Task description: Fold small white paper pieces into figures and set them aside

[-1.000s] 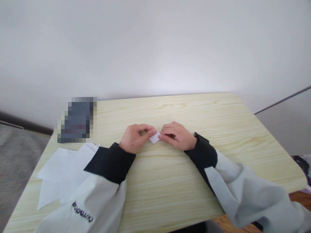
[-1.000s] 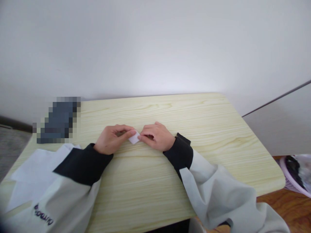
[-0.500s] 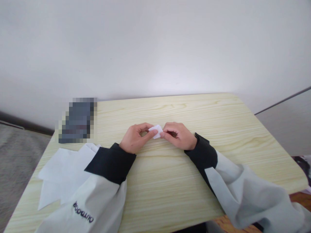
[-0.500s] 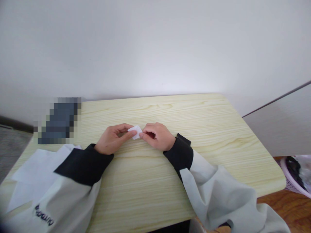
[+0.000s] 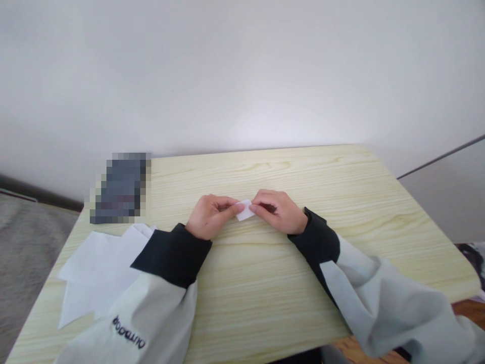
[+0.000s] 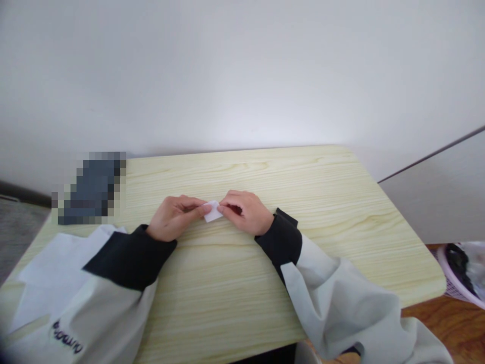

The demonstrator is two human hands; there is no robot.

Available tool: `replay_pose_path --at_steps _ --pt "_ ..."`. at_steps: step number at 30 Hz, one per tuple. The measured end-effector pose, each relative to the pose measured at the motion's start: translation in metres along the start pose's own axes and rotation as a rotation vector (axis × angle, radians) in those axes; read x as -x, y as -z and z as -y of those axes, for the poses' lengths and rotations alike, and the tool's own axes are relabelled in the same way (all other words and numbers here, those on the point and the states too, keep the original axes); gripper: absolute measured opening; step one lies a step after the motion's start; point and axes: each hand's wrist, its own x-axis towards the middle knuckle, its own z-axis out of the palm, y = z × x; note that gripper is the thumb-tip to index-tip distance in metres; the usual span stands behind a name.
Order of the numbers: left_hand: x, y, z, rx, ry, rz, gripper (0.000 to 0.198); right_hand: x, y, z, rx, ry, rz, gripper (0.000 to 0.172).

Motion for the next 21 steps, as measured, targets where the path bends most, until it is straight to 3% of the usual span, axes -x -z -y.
replay_pose_path --at_steps 12,18,21 --pt "-0.0006 -0.0006 -0.0057 -0.160 -0.032 -0.040 0.036 0.0010 0.0007 0.0000 -0.093 -0.055 -0.041 0.018" --pt "-0.0004 -0.0008 -0.0070 -0.156 -0.025 -0.070 0.039 0.0012 0.0004 0.0001 -0.121 -0.106 -0.051 0.021" --pt "-0.0008 -0.0034 -0.0056 -0.050 -0.001 -0.070 0.033 0.0016 -0.0001 0.0000 -0.127 -0.136 -0.083 0.022"
